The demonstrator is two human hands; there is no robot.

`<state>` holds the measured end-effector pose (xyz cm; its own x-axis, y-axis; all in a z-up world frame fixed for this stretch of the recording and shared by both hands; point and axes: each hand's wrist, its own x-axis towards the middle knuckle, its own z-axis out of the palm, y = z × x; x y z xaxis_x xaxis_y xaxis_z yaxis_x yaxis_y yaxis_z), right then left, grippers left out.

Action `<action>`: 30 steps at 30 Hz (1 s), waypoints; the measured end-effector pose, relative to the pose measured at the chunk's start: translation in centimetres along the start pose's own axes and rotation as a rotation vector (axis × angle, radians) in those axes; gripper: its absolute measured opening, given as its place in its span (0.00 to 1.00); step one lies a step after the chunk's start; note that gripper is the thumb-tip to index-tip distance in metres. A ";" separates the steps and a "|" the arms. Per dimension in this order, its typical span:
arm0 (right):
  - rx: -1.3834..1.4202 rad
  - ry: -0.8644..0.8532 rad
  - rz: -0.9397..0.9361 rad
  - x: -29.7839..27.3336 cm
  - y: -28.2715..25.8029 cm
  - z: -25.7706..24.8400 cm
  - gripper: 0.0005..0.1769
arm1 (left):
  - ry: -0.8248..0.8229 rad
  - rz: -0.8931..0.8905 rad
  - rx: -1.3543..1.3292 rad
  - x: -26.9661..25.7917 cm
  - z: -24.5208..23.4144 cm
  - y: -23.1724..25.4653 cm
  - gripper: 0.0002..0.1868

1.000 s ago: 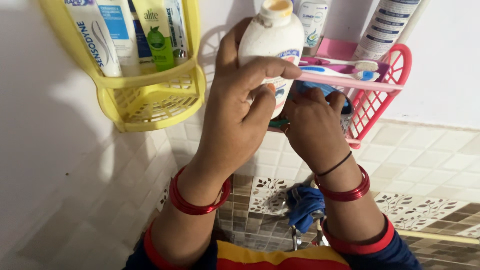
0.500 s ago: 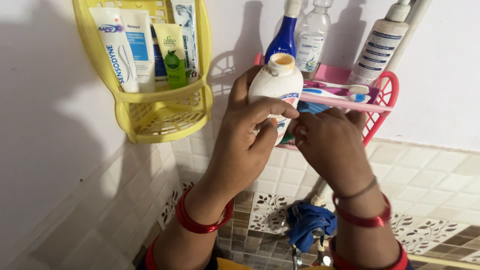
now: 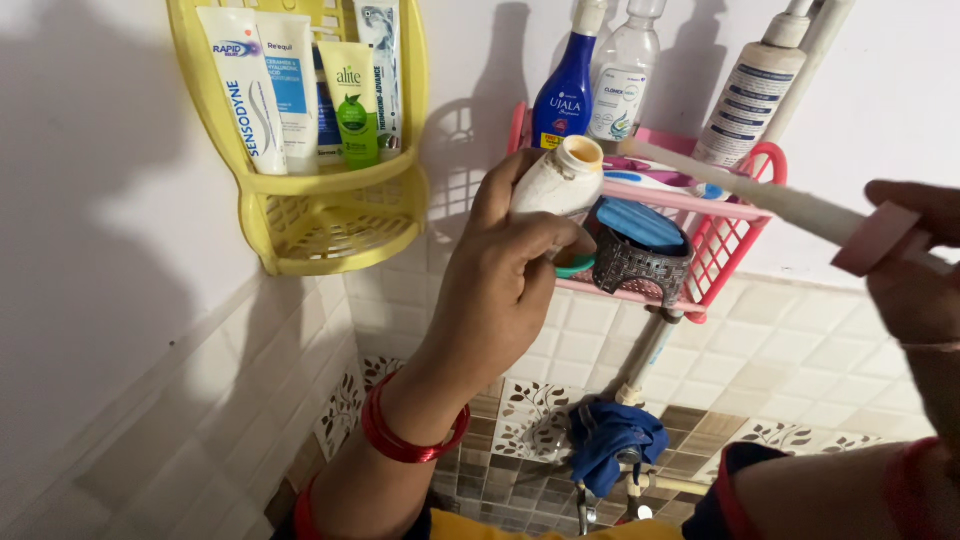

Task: The person refills a liquid soap bottle from a larger container, secures the pump, and places it on a pink wall-mounted rack. They then adjust several toothpaste tubes and other toiletries in a yellow corner caddy, arranging them neatly.

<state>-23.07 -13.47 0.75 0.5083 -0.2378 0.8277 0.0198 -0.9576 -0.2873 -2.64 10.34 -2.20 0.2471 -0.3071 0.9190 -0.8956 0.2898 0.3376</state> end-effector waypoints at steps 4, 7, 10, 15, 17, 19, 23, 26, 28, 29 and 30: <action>-0.240 0.057 -0.112 1.5 3.5 0.0 0.14 | 0.011 0.009 0.001 0.3 0.3 -0.1 0.13; -0.327 0.085 -0.151 2.7 5.1 0.7 0.14 | -0.007 -0.031 -0.018 0.1 0.2 -0.2 0.13; -0.370 0.064 -0.150 3.0 5.5 0.9 0.14 | -0.024 -0.043 0.009 -0.2 0.1 0.0 0.15; -0.299 -0.130 -0.035 2.3 2.9 -0.3 0.15 | -0.015 0.096 0.167 -0.4 0.0 0.5 0.16; -0.066 -0.175 -0.098 3.1 0.9 -0.5 0.16 | -0.039 0.089 0.179 -0.5 0.3 0.5 0.16; 0.133 -0.174 -0.234 4.6 -1.7 -0.1 0.16 | -0.072 0.062 0.134 -0.7 0.3 0.6 0.14; -0.104 -0.179 -0.230 6.2 -7.4 -0.3 0.18 | -0.103 0.097 0.102 -0.9 0.9 0.9 0.14; -0.060 -0.218 -0.127 7.4 -10.3 0.6 0.23 | -0.190 0.005 0.079 -1.1 1.4 1.2 0.17; -0.047 -0.301 -0.121 7.9 -11.1 1.6 0.25 | -0.156 0.032 0.039 -1.1 1.7 1.4 0.17; -0.014 -0.325 -0.057 7.9 -11.3 1.9 0.21 | -0.139 0.046 0.020 -1.1 1.7 1.4 0.17; 0.020 -0.349 0.008 7.8 -11.3 2.3 0.18 | -0.119 0.045 0.014 -1.1 1.7 1.4 0.17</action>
<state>-17.35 -4.14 9.36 0.7723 -0.1723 0.6115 0.0294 -0.9518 -0.3053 -4.80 9.54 -3.10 0.1612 -0.3998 0.9023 -0.9102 0.2933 0.2925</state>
